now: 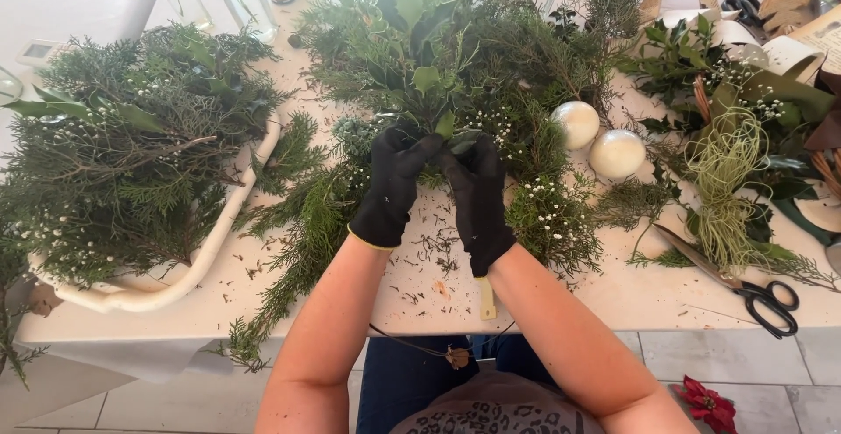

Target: The person assembles a floral wreath by hand, using shears to trim sprigs of evergreen and holly and tucking them into the circular frame alongside small white flowers and ornaments.

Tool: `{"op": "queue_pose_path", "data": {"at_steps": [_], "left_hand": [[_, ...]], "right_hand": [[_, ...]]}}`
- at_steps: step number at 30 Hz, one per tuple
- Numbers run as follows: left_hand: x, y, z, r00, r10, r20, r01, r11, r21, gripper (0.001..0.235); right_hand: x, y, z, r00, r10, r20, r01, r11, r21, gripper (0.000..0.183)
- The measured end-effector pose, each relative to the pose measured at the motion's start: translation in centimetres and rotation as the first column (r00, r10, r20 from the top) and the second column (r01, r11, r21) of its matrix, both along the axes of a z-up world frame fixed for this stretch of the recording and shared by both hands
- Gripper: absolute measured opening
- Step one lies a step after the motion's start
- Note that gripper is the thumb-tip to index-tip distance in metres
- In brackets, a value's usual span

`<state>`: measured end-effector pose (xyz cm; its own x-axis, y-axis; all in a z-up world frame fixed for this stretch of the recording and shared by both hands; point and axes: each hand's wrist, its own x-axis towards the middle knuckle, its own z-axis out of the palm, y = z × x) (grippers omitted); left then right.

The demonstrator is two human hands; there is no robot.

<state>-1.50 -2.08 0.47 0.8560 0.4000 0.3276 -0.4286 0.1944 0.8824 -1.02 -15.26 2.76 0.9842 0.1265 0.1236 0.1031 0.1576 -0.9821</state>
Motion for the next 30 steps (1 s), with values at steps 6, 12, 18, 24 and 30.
{"op": "queue_pose_path", "data": {"at_steps": [6, 12, 18, 24, 30], "left_hand": [[0.7, 1.3, -0.4, 1.000, -0.017, 0.008, 0.016, 0.996, 0.084, 0.022], [-0.9, -0.3, 3.2, 0.997, 0.029, 0.070, -0.031, 0.999, 0.030, 0.023], [-2.6, -1.4, 6.9, 0.998, 0.005, 0.066, -0.015, 0.989, 0.149, 0.014], [0.2, 2.2, 1.4, 0.921, -0.208, 0.330, 0.044, 0.896, 0.443, 0.013], [-3.4, 4.5, 5.8, 0.943, -0.148, 0.299, 0.003, 0.901, 0.435, 0.026]], "right_hand": [[-0.4, 0.1, 0.6, 0.998, -0.037, -0.051, 0.039, 0.998, 0.044, 0.025], [-5.3, -1.7, 9.3, 0.967, 0.242, -0.075, -0.243, 0.970, 0.006, 0.072], [-6.8, -11.9, 12.0, 0.906, 0.396, 0.148, -0.409, 0.910, 0.071, 0.065], [-9.3, -25.6, 11.7, 0.942, -0.159, 0.295, 0.225, 0.952, -0.206, 0.043], [-7.0, -33.0, 3.6, 0.937, -0.250, 0.245, 0.339, 0.821, -0.459, 0.034]]}}
